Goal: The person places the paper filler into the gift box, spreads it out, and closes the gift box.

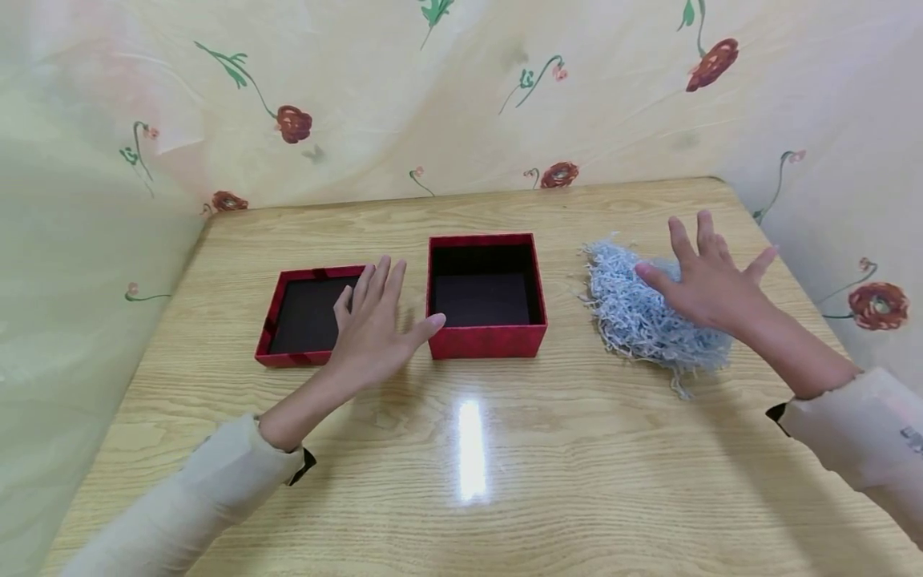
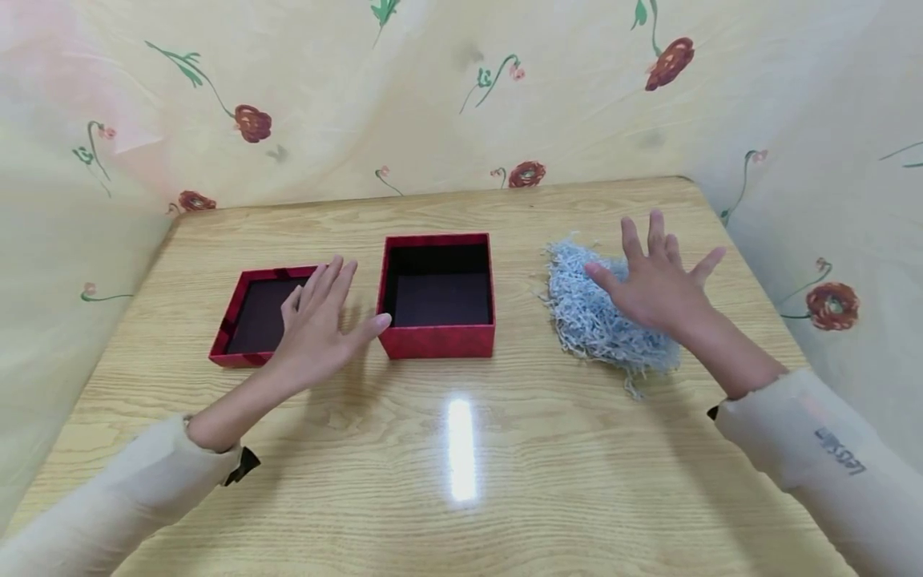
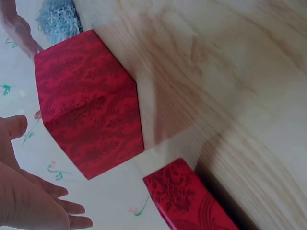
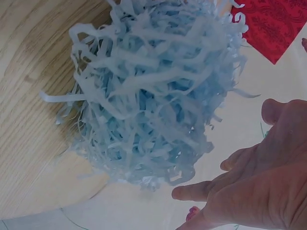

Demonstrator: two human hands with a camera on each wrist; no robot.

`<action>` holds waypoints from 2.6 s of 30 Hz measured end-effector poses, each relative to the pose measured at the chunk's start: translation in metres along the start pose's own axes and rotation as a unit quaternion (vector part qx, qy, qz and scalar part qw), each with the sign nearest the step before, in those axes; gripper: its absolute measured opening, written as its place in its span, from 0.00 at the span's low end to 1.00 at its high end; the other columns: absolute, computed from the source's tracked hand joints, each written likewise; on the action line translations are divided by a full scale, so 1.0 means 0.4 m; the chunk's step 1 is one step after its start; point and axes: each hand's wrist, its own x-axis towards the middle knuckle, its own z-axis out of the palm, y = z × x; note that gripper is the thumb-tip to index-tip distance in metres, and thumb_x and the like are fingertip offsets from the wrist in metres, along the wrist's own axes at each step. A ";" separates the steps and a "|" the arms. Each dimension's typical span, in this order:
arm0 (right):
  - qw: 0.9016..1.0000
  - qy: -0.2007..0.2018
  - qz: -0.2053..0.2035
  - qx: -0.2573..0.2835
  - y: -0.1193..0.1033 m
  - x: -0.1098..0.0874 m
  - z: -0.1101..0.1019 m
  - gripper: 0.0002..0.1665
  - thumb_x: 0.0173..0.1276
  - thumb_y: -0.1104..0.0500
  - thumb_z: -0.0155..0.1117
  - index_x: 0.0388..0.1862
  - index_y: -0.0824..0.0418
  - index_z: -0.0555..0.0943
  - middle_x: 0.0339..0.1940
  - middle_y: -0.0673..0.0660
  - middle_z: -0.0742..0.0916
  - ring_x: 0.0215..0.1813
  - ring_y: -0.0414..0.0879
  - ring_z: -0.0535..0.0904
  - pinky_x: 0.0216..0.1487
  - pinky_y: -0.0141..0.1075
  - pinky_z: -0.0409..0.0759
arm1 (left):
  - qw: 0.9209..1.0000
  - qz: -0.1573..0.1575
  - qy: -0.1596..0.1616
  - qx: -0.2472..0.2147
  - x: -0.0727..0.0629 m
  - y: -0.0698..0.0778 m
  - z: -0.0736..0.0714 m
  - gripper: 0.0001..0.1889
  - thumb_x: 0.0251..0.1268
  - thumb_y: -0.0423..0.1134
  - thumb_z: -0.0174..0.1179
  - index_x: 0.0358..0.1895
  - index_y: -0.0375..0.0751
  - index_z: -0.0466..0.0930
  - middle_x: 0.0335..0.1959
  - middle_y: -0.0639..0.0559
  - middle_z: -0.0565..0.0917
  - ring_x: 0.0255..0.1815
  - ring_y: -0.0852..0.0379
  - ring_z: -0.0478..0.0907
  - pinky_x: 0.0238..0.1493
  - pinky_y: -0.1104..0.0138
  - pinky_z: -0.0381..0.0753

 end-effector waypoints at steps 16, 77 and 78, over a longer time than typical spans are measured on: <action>0.998 -0.049 0.028 0.010 0.057 0.033 -0.017 0.54 0.71 0.28 0.31 0.75 0.60 0.25 0.72 0.77 0.31 0.63 0.88 0.41 0.48 0.78 0.17 | 0.989 0.004 0.020 -0.146 -0.006 0.015 0.048 0.46 0.57 0.62 0.63 0.76 0.53 0.51 0.77 0.54 0.50 0.77 0.51 0.43 0.70 0.40 0.47; 0.981 -0.031 -0.184 0.060 0.172 0.092 0.109 0.43 0.44 0.84 0.55 0.65 0.74 0.67 0.49 0.75 0.75 0.48 0.66 0.73 0.37 0.47 0.73 | 0.931 -0.050 -0.071 -0.355 0.007 0.062 0.022 0.39 0.64 0.38 0.63 0.75 0.49 0.52 0.75 0.49 0.52 0.72 0.40 0.56 0.66 0.51 0.66; 0.981 -0.031 -0.183 0.060 0.173 0.092 0.109 0.42 0.44 0.84 0.55 0.65 0.74 0.67 0.49 0.75 0.75 0.47 0.65 0.73 0.36 0.46 0.73 | 0.931 -0.050 -0.071 -0.355 0.007 0.062 0.022 0.39 0.64 0.38 0.64 0.75 0.49 0.52 0.75 0.49 0.52 0.72 0.40 0.56 0.66 0.51 0.66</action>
